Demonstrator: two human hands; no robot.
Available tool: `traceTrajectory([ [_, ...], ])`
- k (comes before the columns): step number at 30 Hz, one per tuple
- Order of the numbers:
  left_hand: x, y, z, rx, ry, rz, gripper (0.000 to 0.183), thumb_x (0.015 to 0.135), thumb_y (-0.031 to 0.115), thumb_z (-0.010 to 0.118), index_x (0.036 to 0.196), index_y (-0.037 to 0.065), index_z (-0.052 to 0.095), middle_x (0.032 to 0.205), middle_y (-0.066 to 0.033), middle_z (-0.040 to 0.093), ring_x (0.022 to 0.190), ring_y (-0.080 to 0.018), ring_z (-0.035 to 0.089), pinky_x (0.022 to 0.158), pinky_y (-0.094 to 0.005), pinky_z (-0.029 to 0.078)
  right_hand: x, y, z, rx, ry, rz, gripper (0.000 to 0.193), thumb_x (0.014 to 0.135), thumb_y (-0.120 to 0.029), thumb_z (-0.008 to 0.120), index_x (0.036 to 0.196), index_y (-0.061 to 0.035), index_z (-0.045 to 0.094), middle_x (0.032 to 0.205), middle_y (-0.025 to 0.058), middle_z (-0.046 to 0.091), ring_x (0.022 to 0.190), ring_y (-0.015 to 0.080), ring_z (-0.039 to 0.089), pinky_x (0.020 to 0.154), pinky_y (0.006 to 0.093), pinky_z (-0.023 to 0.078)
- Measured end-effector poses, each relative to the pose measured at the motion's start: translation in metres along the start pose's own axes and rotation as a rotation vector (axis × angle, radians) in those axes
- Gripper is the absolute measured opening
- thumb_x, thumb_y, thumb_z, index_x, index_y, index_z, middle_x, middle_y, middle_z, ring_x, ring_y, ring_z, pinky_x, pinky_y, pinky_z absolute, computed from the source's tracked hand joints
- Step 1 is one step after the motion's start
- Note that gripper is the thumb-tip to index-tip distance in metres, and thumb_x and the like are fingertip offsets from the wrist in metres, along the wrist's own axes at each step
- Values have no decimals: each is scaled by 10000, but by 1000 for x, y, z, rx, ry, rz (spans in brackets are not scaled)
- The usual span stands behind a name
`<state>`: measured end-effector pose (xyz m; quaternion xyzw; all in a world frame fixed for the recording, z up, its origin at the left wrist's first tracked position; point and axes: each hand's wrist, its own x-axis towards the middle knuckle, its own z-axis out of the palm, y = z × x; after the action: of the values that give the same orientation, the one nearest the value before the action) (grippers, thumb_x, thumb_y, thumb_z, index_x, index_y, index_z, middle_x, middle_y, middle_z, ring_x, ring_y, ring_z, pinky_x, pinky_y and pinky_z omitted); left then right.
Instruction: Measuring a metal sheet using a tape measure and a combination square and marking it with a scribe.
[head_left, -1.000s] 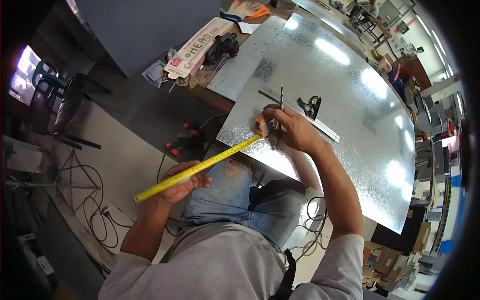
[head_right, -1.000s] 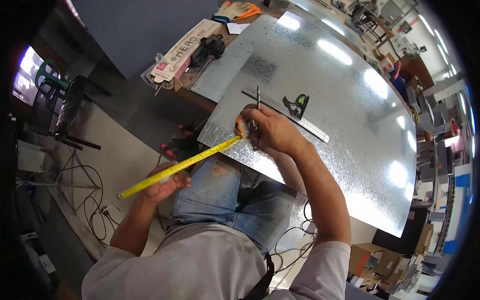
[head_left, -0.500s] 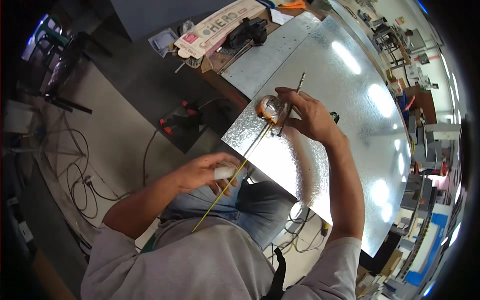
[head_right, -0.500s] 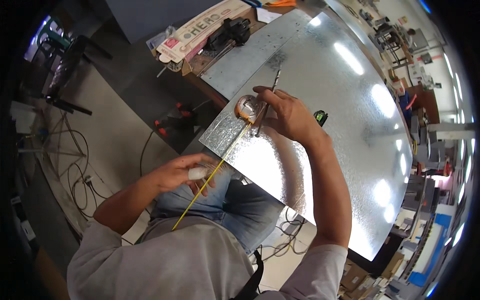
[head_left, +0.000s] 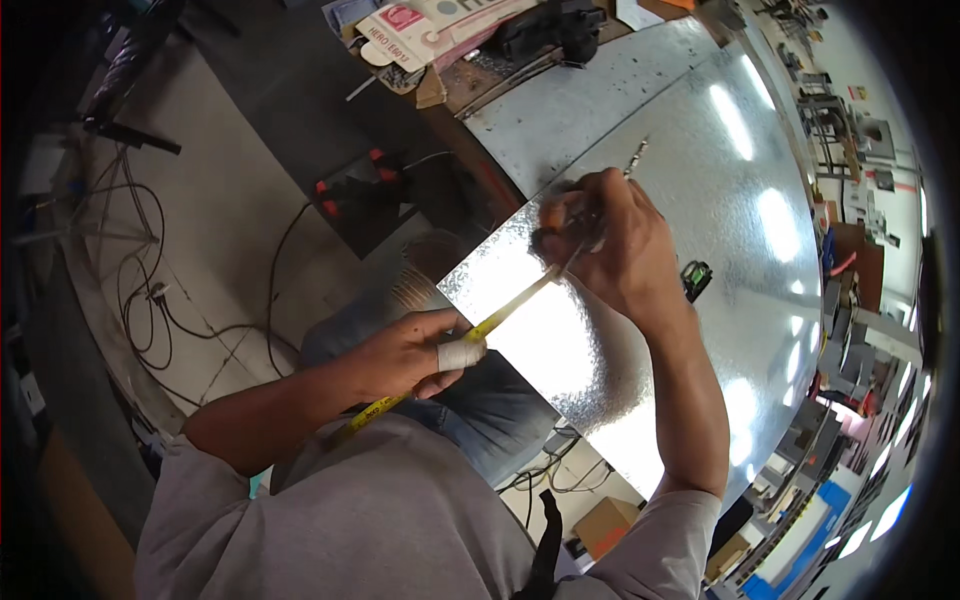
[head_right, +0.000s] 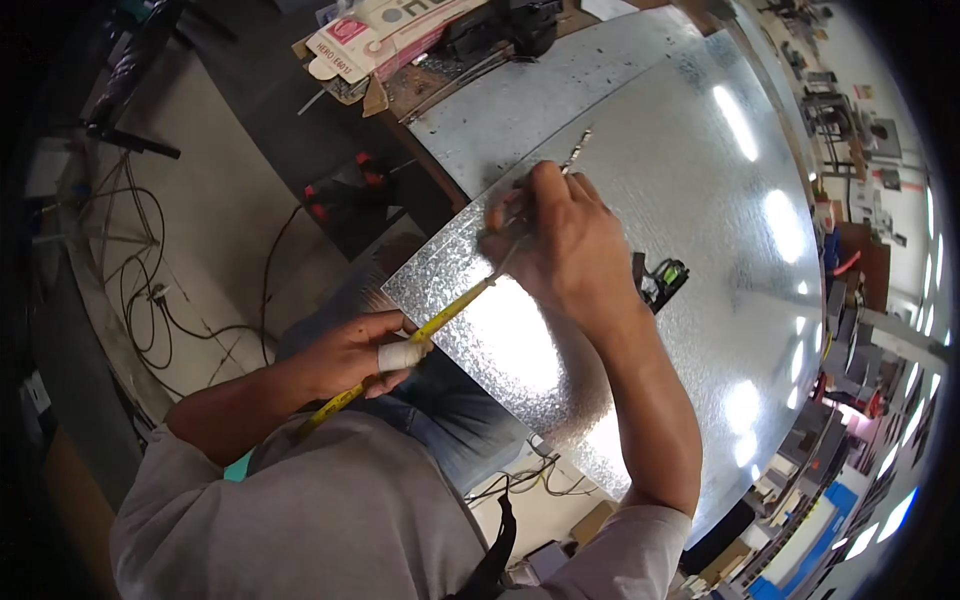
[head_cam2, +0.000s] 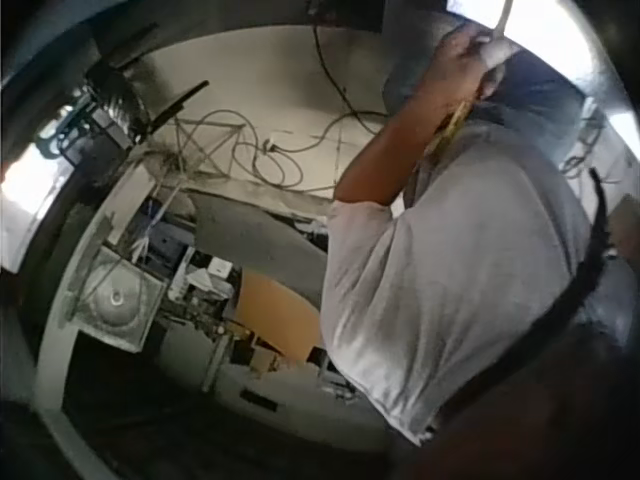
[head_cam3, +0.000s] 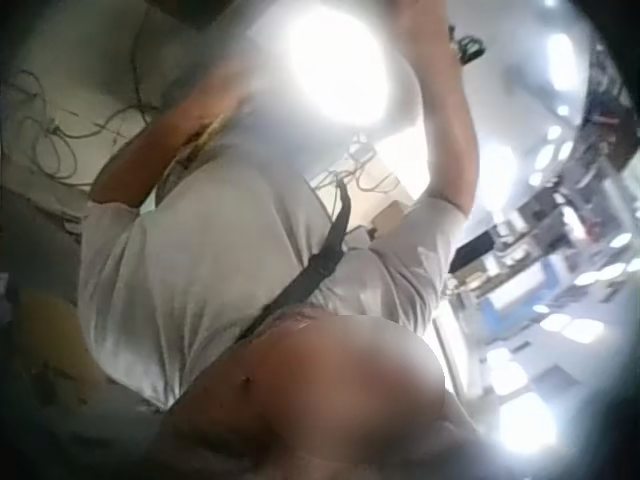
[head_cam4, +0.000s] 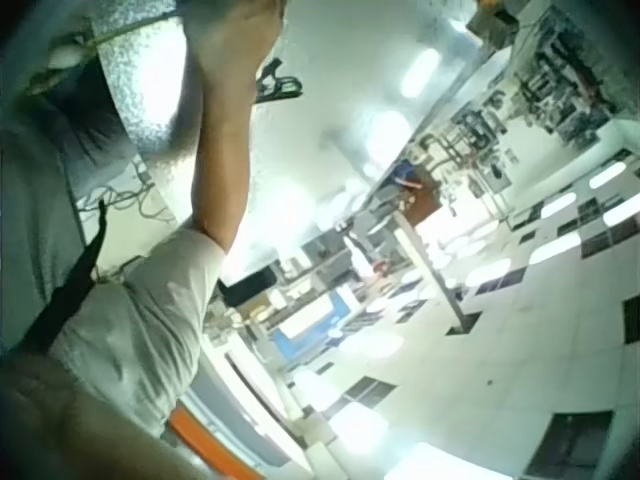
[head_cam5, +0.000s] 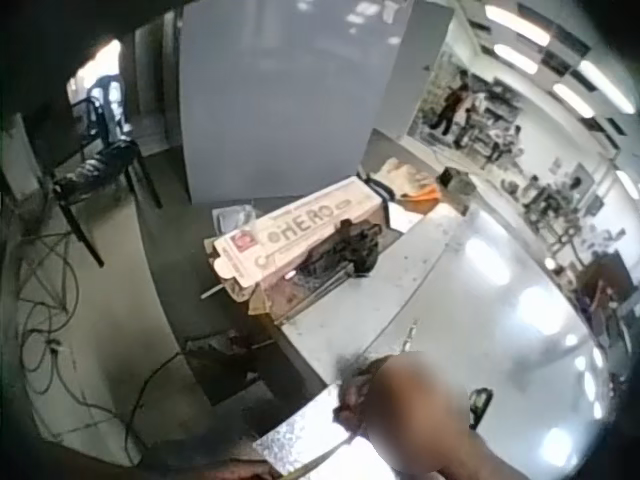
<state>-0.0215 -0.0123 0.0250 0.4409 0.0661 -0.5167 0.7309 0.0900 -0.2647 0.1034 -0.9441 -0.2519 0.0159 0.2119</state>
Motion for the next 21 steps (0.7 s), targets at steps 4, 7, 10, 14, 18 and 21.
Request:
traceTrajectory([
  [4,4,1,-2,-150,-12,-27,221,1106,225,511,1168,44,621,747,-23,595,565,-64,483,520,-229,390,3,10,-1,86,-22,33,535,743,-185,914,1116,-18,569,963,148,676,823,302,693,760,393,566],
  [7,3,4,-6,19,-26,3,264,1119,205,455,1214,29,628,751,-28,598,586,-62,486,542,-231,396,4,16,1,75,-15,-33,534,756,-198,916,1121,-21,568,966,136,670,814,283,689,742,385,569],
  [10,-1,8,-12,24,-10,-39,287,1115,181,443,1254,24,640,761,-38,617,596,-59,493,571,-230,407,6,18,3,126,-26,-19,521,774,-205,911,1123,-16,574,981,130,675,826,262,697,729,378,571],
  [14,-1,11,-16,21,-48,-38,310,1110,160,436,1288,20,648,794,-54,652,606,-60,503,600,-234,424,9,15,2,69,-44,-27,518,789,-249,909,1118,-15,584,1024,132,687,834,245,701,725,373,573],
  [18,-2,9,-15,-21,-61,-40,305,1110,158,441,1296,21,641,808,-63,665,624,-64,530,609,-243,441,17,12,2,170,116,-78,429,851,-374,837,1034,-37,644,968,120,714,904,280,692,775,395,561],
  [21,-6,7,-11,-48,-44,-32,283,1109,154,449,1288,30,631,841,-68,674,632,-68,549,610,-248,450,22,5,3,402,35,-90,496,920,-468,738,1065,-7,627,1001,142,716,876,244,705,756,368,559],
])
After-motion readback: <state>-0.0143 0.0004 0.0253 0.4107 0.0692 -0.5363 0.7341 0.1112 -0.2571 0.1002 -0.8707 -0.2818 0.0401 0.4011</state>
